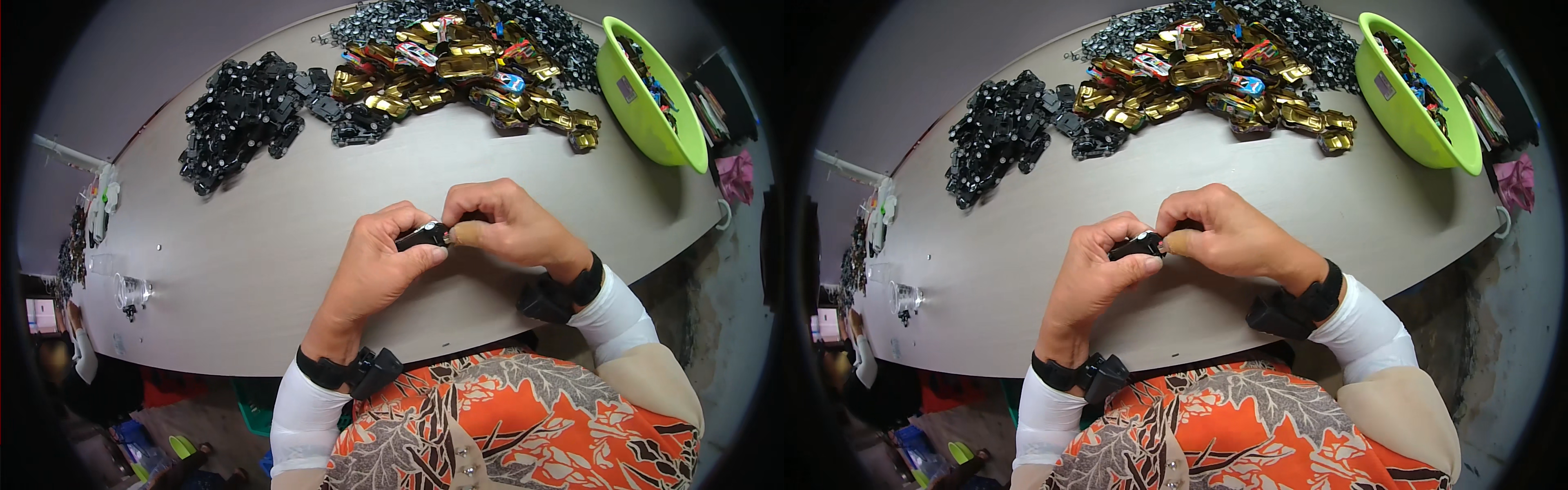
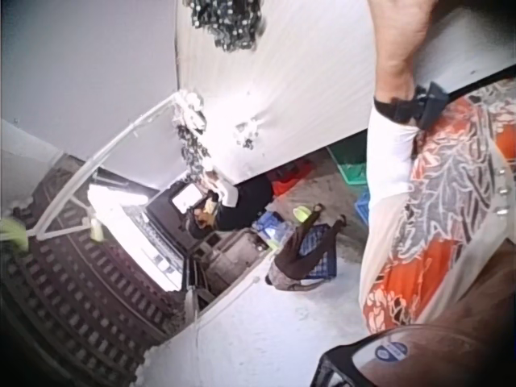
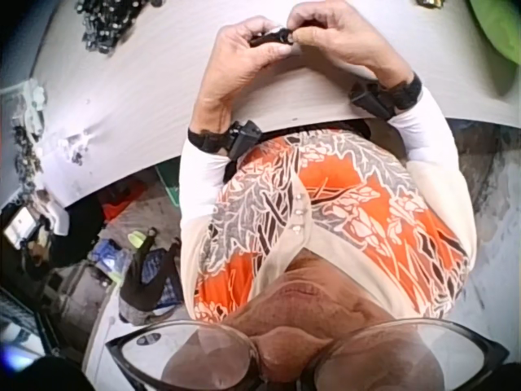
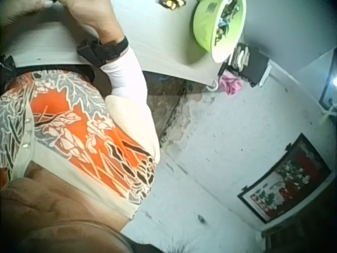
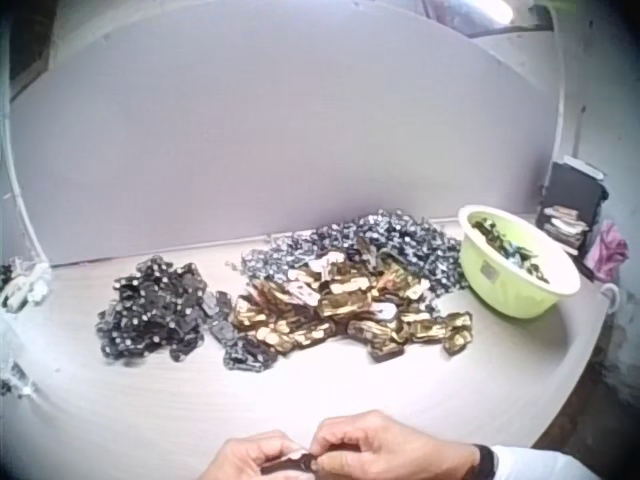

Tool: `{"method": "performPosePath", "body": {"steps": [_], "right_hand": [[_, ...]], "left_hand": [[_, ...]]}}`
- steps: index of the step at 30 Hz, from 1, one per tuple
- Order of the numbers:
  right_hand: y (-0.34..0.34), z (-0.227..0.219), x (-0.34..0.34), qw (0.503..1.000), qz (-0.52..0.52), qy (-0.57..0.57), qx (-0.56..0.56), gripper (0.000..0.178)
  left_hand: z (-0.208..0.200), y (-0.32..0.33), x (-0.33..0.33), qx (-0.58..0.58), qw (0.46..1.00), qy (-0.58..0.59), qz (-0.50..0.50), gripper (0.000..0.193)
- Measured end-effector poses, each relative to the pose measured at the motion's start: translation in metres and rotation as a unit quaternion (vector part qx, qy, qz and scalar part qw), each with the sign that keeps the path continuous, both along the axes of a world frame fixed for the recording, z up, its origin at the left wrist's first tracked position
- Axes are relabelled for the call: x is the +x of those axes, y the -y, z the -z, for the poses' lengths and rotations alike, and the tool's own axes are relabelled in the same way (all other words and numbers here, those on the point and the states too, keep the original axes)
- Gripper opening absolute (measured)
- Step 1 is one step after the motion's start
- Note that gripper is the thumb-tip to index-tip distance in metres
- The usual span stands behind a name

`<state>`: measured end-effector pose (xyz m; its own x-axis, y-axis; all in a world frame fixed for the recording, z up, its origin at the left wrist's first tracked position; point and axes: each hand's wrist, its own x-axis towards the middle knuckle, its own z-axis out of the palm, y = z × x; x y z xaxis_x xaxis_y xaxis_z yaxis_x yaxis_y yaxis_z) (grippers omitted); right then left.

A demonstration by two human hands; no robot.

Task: The person assembles small toy cars by hand at a workbench. They pick up a black car chassis and a gold car body, align them, and press them together to form a complete toy car. This process is repeated for multiple units, with the person handling the parts one at a time and placing the finished cars on the table.

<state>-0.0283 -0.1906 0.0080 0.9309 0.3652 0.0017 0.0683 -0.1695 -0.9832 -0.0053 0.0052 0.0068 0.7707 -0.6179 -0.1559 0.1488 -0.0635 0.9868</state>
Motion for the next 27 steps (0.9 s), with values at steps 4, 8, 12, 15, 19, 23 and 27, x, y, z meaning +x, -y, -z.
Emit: {"method": "performPosePath", "body": {"steps": [4, 8, 12, 15, 19, 23, 27], "right_hand": [[-0.011, -0.008, -0.005, 0.994, 0.042, -0.021, -0.100, 0.003], [-0.012, -0.011, -0.007, 0.987, 0.046, 0.003, -0.154, 0.004], [-0.005, -0.001, -0.002, 0.999, 0.032, -0.014, -0.007, 0.013], [-0.001, 0.002, 0.003, 0.996, 0.008, -0.041, 0.073, 0.017], [0.000, -0.005, 0.003, 0.998, -0.003, -0.063, 0.025, 0.014], [0.001, -0.001, 0.001, 0.999, -0.004, 0.041, 0.013, 0.009], [0.006, -0.009, 0.005, 0.985, 0.091, -0.039, 0.141, 0.005]], "left_hand": [[0.002, 0.003, -0.003, 0.039, 0.998, 0.037, -0.016, 0.010], [0.005, 0.004, -0.001, 0.045, 0.997, 0.053, -0.013, 0.011], [-0.005, 0.002, 0.000, -0.003, 0.999, -0.044, -0.017, 0.016], [-0.003, 0.000, 0.001, -0.027, 0.998, -0.042, -0.041, 0.021], [-0.003, 0.002, 0.001, -0.119, 0.978, -0.076, -0.156, 0.028], [0.005, -0.002, 0.007, -0.164, 0.971, -0.119, -0.128, 0.028], [0.005, 0.001, 0.004, -0.169, 0.972, -0.135, -0.092, 0.027]]}}
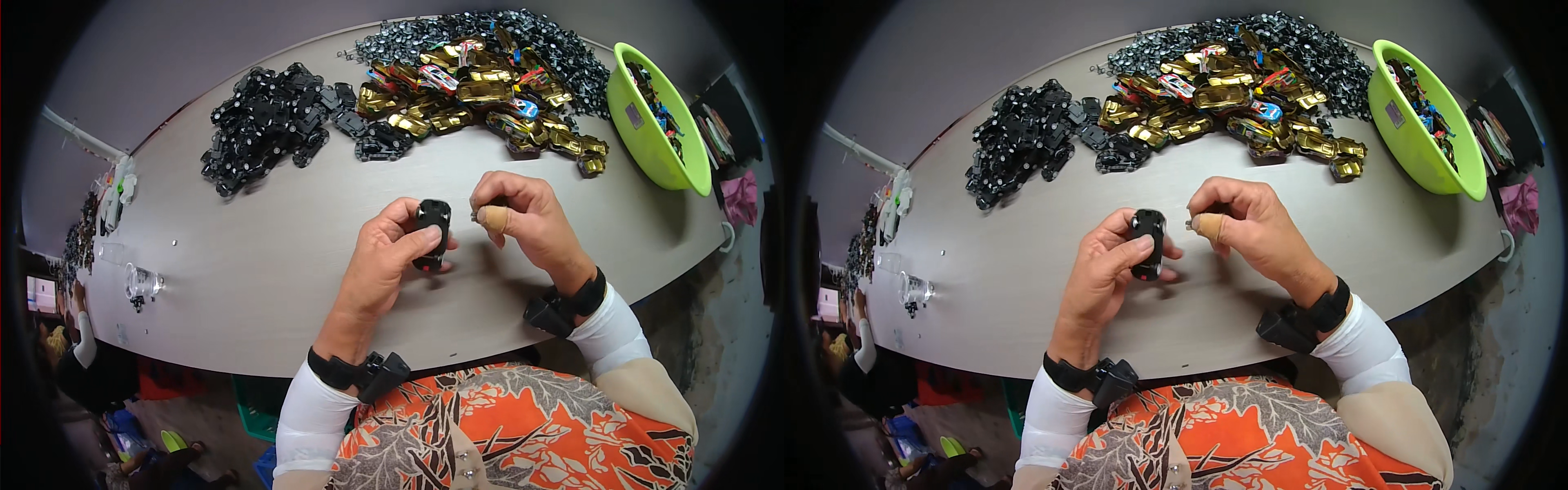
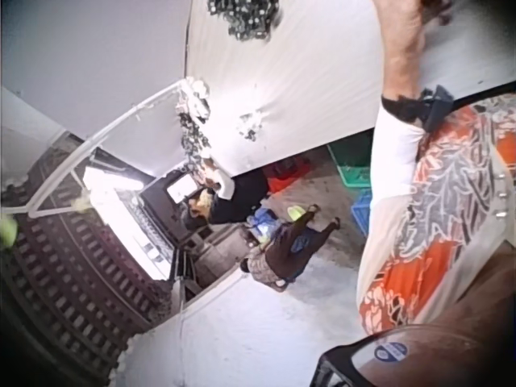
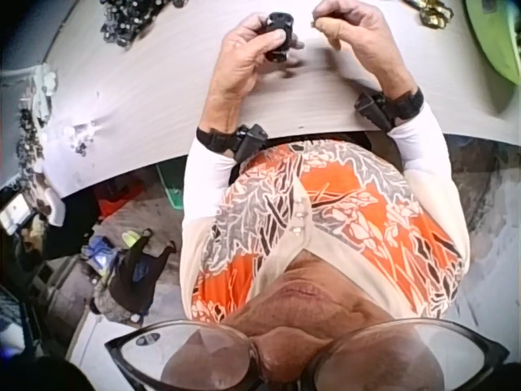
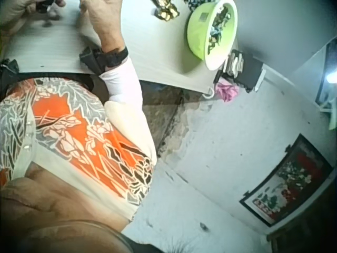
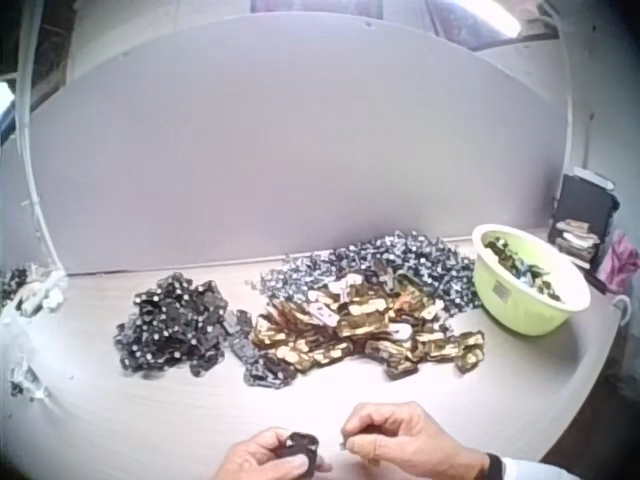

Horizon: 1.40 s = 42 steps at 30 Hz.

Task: The person assembles small toy cars by hand at a workbench. They pick up a black car chassis and a gold car body, align them, and press them together to form a complete toy car. This process is repeated for multiple units, with the person handling the parts one at a time and placing the finished cars on the table.

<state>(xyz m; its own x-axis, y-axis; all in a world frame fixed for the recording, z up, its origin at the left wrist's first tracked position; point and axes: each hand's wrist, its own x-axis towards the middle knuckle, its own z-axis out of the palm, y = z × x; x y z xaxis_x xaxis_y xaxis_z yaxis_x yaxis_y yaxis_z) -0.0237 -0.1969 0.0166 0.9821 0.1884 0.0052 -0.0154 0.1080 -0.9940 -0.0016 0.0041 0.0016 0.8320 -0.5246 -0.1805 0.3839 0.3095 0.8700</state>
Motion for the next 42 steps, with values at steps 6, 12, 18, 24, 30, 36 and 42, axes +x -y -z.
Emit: {"method": "performPosePath", "body": {"steps": [6, 12, 18, 24, 30, 36, 42], "right_hand": [[0.002, -0.002, -0.001, 0.998, -0.034, -0.006, 0.044, 0.008], [-0.002, -0.003, -0.005, 0.995, -0.093, -0.036, 0.018, 0.010], [-0.003, -0.008, -0.007, 0.989, -0.104, -0.069, -0.079, 0.008], [-0.012, 0.006, -0.009, 0.980, -0.076, 0.002, -0.183, 0.008], [-0.025, 0.009, -0.015, 0.963, -0.102, 0.041, -0.245, 0.010], [-0.039, 0.010, -0.017, 0.959, -0.252, -0.083, -0.101, 0.008], [-0.056, 0.019, -0.025, 0.968, -0.207, 0.003, -0.139, 0.007]], "left_hand": [[-0.013, 0.000, -0.002, 0.051, 0.994, -0.009, 0.096, 0.019], [-0.004, 0.001, -0.005, 0.040, 0.993, 0.028, 0.105, 0.015], [-0.008, 0.003, -0.010, 0.126, 0.982, 0.107, 0.093, 0.015], [0.005, 0.002, -0.011, 0.230, 0.940, 0.244, 0.069, 0.011], [0.003, -0.008, -0.023, 0.243, 0.938, 0.238, 0.070, 0.011], [-0.006, -0.040, -0.045, 0.247, 0.959, 0.110, 0.084, 0.012], [0.016, -0.046, -0.059, 0.224, 0.960, 0.169, 0.000, 0.012]]}}
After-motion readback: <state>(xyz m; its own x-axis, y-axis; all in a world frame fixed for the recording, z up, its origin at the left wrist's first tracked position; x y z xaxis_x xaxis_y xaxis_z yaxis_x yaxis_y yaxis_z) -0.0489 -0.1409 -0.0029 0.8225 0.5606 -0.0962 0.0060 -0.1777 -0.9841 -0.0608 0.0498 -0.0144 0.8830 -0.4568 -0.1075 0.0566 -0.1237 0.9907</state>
